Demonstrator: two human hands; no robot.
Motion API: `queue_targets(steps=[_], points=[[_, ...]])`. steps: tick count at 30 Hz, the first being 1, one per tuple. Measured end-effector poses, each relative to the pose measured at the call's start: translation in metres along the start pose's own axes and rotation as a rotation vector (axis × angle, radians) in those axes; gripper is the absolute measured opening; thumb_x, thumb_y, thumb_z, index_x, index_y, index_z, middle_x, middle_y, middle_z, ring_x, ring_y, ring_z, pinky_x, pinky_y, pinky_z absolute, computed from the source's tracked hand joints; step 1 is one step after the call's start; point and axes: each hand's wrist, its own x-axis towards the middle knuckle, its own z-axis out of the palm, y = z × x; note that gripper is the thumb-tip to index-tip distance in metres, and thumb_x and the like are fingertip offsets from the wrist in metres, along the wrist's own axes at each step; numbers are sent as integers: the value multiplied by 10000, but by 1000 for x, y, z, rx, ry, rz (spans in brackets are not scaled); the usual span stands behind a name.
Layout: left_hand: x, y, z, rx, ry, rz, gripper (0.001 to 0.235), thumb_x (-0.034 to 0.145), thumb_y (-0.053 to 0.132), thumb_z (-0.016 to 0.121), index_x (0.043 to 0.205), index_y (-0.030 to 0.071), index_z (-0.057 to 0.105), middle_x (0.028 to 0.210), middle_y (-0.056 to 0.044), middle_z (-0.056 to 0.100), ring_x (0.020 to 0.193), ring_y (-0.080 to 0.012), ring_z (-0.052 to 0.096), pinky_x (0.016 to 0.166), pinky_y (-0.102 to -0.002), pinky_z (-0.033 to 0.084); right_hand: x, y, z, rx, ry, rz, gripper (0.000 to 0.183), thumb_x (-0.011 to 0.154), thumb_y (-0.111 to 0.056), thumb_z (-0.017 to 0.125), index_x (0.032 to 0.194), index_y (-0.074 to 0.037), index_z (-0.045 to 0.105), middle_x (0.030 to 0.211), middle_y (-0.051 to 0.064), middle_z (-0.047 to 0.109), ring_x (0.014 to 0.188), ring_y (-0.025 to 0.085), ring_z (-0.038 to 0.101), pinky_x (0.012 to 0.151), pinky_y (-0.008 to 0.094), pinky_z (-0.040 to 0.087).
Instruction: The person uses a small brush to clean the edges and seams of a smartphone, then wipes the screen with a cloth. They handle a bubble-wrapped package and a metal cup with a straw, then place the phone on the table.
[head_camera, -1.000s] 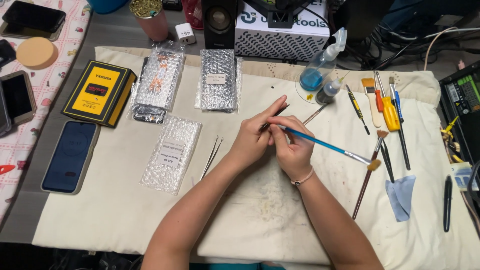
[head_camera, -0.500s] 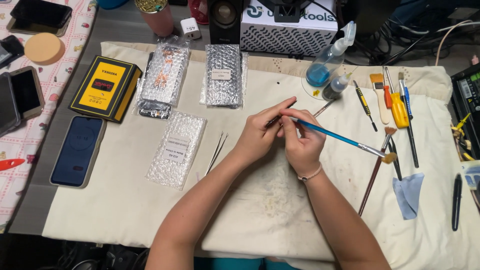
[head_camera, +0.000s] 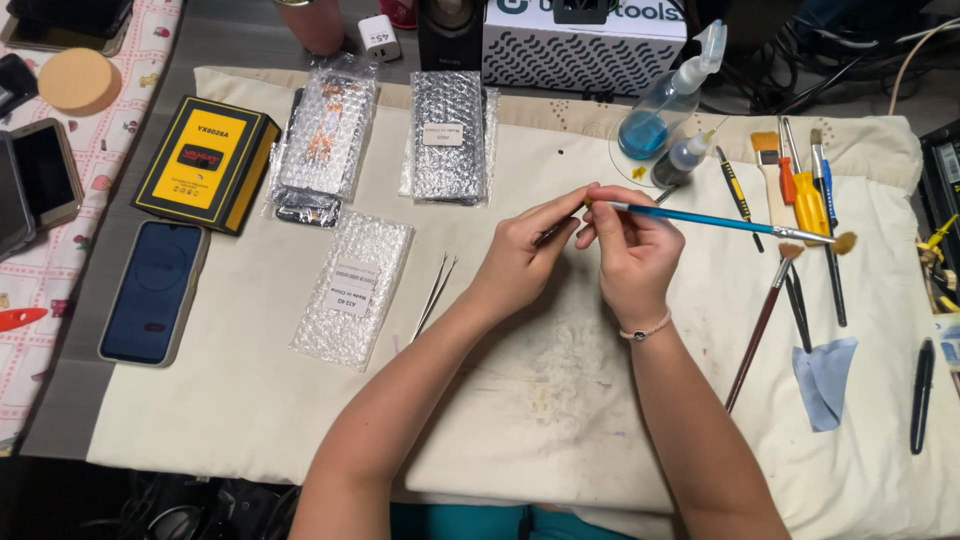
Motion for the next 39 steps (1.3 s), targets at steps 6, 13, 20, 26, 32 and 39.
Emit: queue_targets(steps=[6,13,20,26,32,39], points=[[-2,2,0,-25,-31,-4,375,1070,52,556,1430,138,611,1366,-95,687,1290,-278,642,1094,-444,513,-1,6,-3,4,87,127,155,1074,-34,591,1125,97,657,826,144,638,600,174,693,575,253,560],[-2,9,0,-36,-47,-24,380,1078,45,539,1439,143,605,1396,-78,671,1324,-263,624,1128,-442,493,2,5,-9,-8,73,136,151,1079,-37,600,1115,101,650,829,158,635,603,192,694,595,273,571],[-3,5,2,-32,-33,-8,377,1076,48,553,1437,142,605,1389,-82,675,1315,-273,629,1117,-447,504,2,3,-7,69,84,191,184,1081,-89,606,1102,90,644,809,156,634,684,232,730,689,325,626],[-3,2,1,-26,-30,4,368,1077,63,562,1435,137,605,1385,-89,677,1312,-276,630,1113,-444,506,3,0,-4,88,87,191,180,1080,-97,610,1095,80,642,801,149,632,661,220,720,660,310,619],[-4,-2,0,-26,-19,7,349,1062,64,583,1405,111,630,1355,-110,690,1286,-287,644,1093,-441,513,1,0,-3,24,78,157,150,1072,-75,618,1089,69,657,809,133,632,642,184,705,601,256,571],[-3,0,0,-20,-10,2,354,1053,47,591,1400,104,635,1327,-114,706,1257,-294,661,1072,-435,525,6,-15,-6,-135,-15,35,96,1057,0,633,1064,75,692,848,160,657,639,197,689,609,288,559]])
